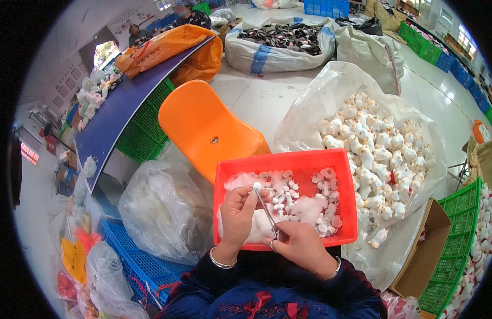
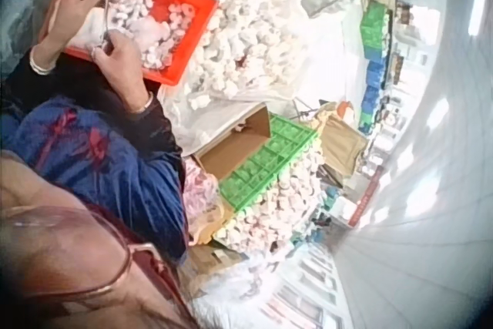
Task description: The person uses scissors to trim white cotton-like material from small white objects in a red tray. The trimmed pieces are placed back into the tray, and the process is repeated continuously.
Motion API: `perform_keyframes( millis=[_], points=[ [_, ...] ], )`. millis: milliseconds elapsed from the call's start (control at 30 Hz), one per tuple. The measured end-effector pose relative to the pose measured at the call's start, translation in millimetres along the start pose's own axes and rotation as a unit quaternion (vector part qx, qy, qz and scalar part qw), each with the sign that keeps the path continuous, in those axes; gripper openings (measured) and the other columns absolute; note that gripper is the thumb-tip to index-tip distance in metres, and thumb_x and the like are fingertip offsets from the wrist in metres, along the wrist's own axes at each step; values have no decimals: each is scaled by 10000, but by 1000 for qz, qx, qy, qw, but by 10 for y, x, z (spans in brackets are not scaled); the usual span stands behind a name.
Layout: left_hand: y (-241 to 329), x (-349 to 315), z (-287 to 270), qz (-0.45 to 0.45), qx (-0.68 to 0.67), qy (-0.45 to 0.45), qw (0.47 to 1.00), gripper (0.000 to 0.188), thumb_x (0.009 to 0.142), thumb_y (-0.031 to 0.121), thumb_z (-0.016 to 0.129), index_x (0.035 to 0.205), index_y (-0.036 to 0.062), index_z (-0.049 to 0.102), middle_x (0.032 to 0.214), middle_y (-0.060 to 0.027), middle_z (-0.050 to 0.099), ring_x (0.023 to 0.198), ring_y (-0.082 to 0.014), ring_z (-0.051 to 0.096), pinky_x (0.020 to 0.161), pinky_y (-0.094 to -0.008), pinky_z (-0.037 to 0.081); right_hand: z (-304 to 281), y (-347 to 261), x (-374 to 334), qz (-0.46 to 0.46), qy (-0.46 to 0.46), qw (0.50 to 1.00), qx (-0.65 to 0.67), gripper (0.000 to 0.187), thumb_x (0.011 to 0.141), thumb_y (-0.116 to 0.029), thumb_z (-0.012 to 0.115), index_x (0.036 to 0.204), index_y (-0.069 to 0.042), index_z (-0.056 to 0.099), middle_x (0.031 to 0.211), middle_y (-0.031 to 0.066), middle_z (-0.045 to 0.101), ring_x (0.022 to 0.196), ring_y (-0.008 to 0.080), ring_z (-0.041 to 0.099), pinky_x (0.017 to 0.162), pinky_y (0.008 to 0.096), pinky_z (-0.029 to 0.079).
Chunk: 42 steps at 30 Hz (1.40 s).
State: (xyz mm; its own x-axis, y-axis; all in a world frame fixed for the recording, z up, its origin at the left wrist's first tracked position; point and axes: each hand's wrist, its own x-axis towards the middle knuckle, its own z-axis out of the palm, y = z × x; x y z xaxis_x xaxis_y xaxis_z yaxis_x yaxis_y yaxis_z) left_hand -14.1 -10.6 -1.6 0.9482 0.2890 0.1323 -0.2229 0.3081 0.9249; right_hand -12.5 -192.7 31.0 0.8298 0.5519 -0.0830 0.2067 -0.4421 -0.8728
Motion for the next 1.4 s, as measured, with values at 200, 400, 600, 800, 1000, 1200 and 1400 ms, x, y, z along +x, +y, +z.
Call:
perform_keyframes(
  millis=[200, 400, 600, 800, 1000, 1200, 1400],
  points=[
    [177, 154, -281, -92, 84, -71, 990, 146, 1008, 117, 688, 1075, -12, 698, 961, -8, 718, 837, -60, 630, 755, -217, 502, -119, 66, -64, -81, 45, 990, -106, 273, 780, -270, 823, 885, -40, 719, 719, 120, 672, 700, 312, 665, 632, 441, 503],
    [501, 206, -279, -164, 88, -110, 976, 158, 986, 134, 713, 1070, 2, 736, 863, 47, 646, 724, -23, 511, 657, -189, 413, -122, 80, -111, -119, 82, 974, -176, 244, 756, -256, 816, 893, -77, 724, 739, 82, 670, 789, 315, 653, 695, 463, 472],
    [420, 182, -324, -125, 68, -113, 983, 149, 973, 92, 723, 1094, 5, 734, 906, 31, 680, 772, -36, 566, 691, -202, 462, -148, -13, -152, -62, 5, 994, -92, 281, 804, -297, 817, 894, -51, 713, 755, 105, 677, 733, 337, 662, 648, 445, 492],
    [278, 125, -309, -59, 172, -49, 982, 100, 941, 52, 731, 1036, 21, 742, 833, 50, 641, 710, -44, 550, 640, -210, 445, -132, 95, -142, -79, -14, 992, -98, 398, 871, -398, 784, 859, -16, 672, 781, 179, 670, 742, 377, 671, 662, 463, 510],
    [284, 154, -479, -143, 48, -12, 989, 105, 1026, 118, 641, 1028, 22, 681, 733, 27, 561, 577, -29, 461, 505, -183, 341, -1, 164, -128, -93, 48, 988, -117, 274, 775, -290, 775, 858, -42, 694, 818, 172, 680, 851, 386, 676, 760, 510, 513],
    [167, 255, -529, -84, 92, -65, 990, 100, 1036, 118, 639, 1010, 26, 669, 755, 29, 555, 558, -24, 412, 489, -182, 317, -1, 263, -154, -112, 106, 980, -125, 270, 765, -289, 772, 837, -44, 685, 807, 161, 670, 858, 386, 652, 740, 516, 495],
    [191, 303, -490, -156, 77, -105, 979, 85, 1031, 141, 654, 1029, 56, 663, 724, 64, 519, 571, -15, 417, 494, -194, 311, -135, 255, -147, -63, 36, 993, -92, 196, 777, -230, 717, 858, -58, 669, 853, 107, 664, 913, 330, 626, 789, 457, 472]
  ],
)
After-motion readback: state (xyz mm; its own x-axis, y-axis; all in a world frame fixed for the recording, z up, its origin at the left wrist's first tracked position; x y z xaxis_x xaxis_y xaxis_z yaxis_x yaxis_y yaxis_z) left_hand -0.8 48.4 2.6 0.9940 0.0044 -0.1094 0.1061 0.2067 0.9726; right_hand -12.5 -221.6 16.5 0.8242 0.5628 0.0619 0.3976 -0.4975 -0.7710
